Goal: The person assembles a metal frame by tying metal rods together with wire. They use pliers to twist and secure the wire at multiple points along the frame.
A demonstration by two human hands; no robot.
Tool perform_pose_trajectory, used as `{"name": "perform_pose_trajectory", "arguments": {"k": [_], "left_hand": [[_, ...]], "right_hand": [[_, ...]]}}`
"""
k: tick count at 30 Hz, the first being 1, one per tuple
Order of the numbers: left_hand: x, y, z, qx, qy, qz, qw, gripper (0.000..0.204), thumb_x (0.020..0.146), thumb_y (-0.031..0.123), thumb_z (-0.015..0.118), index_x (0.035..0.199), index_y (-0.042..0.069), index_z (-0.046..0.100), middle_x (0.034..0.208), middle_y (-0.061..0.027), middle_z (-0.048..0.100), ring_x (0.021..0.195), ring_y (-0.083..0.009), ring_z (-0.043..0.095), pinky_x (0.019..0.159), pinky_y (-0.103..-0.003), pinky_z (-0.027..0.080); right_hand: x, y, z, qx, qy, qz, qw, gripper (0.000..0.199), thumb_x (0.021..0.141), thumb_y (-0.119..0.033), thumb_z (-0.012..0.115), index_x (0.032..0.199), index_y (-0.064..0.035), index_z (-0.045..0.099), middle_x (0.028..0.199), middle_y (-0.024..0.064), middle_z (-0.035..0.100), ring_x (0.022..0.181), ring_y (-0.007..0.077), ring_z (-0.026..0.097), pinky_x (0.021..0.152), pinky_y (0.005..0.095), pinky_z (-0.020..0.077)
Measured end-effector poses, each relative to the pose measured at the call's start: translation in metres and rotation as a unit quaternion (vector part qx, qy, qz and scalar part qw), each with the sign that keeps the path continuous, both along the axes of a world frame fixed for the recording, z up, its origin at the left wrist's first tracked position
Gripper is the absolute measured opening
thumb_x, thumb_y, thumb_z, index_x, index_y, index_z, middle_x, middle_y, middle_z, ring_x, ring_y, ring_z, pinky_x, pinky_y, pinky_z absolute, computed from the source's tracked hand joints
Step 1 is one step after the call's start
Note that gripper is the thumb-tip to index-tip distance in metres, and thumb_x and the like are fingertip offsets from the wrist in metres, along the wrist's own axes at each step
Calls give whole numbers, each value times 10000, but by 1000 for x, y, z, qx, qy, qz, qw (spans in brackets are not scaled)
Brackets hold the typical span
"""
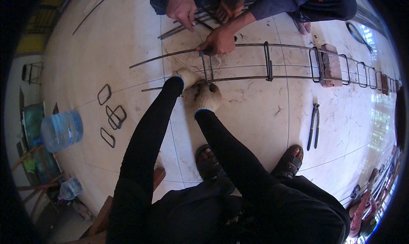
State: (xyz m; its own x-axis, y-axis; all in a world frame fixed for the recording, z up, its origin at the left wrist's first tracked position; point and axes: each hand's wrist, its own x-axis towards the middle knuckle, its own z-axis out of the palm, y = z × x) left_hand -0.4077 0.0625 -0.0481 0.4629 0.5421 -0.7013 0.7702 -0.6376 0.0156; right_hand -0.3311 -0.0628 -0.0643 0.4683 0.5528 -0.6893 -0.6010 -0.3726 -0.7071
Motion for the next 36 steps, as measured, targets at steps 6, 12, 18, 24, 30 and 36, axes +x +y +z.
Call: {"name": "perform_pose_trajectory", "arguments": {"k": [6, 12, 18, 24, 30, 36], "left_hand": [[11, -69, 53, 214, -208, 354, 886, 495, 937, 536, 671, 957, 53, 776, 923, -184, 772, 924, -391, 742, 829, -494, 570], [-7, -91, 43, 197, -385, 280, 857, 241, 905, 289, 760, 1014, 76, 781, 1041, -123, 777, 1012, -344, 724, 899, -434, 561], [-4, -90, 36, 176, -437, 265, 841, 182, 876, 190, 767, 1025, 94, 805, 1046, -96, 781, 1008, -318, 728, 911, -413, 565], [-6, -88, 44, 125, -420, 278, 855, 201, 883, 192, 757, 1066, 129, 811, 1096, -79, 777, 1059, -315, 720, 953, -401, 554], [8, -89, 52, 210, -345, 209, 891, 280, 910, 247, 711, 1140, 96, 766, 1130, -128, 762, 1111, -357, 695, 987, -447, 537], [12, -78, 38, 67, -409, 267, 870, 360, 981, 354, 654, 1106, 25, 729, 1113, -220, 741, 1070, -420, 677, 955, -510, 522]], "right_hand": [[0, 7, -22, -2, -78, 27, 997, 317, 969, -216, 605, 1025, 81, 699, 930, 249, 748, 858, 345, 716, 770, 434, 539], [12, -8, 14, -75, -223, 124, 964, 340, 930, -288, 647, 1023, 33, 709, 957, 273, 746, 927, 412, 730, 812, 450, 549], [45, -18, 26, -54, -304, 215, 926, 321, 897, -302, 694, 999, -1, 739, 925, 240, 749, 888, 388, 738, 787, 457, 558], [61, -26, 31, -13, -413, 322, 851, 274, 881, -293, 678, 962, -36, 731, 945, 251, 741, 927, 446, 715, 797, 512, 558], [73, -22, 45, -42, -425, 418, 801, 312, 873, -331, 688, 992, -45, 722, 969, 248, 736, 939, 455, 711, 800, 517, 566], [67, -51, -22, 42, -431, 334, 837, 340, 940, -304, 663, 1161, -65, 762, 1031, 233, 756, 912, 421, 741, 802, 505, 589]]}}
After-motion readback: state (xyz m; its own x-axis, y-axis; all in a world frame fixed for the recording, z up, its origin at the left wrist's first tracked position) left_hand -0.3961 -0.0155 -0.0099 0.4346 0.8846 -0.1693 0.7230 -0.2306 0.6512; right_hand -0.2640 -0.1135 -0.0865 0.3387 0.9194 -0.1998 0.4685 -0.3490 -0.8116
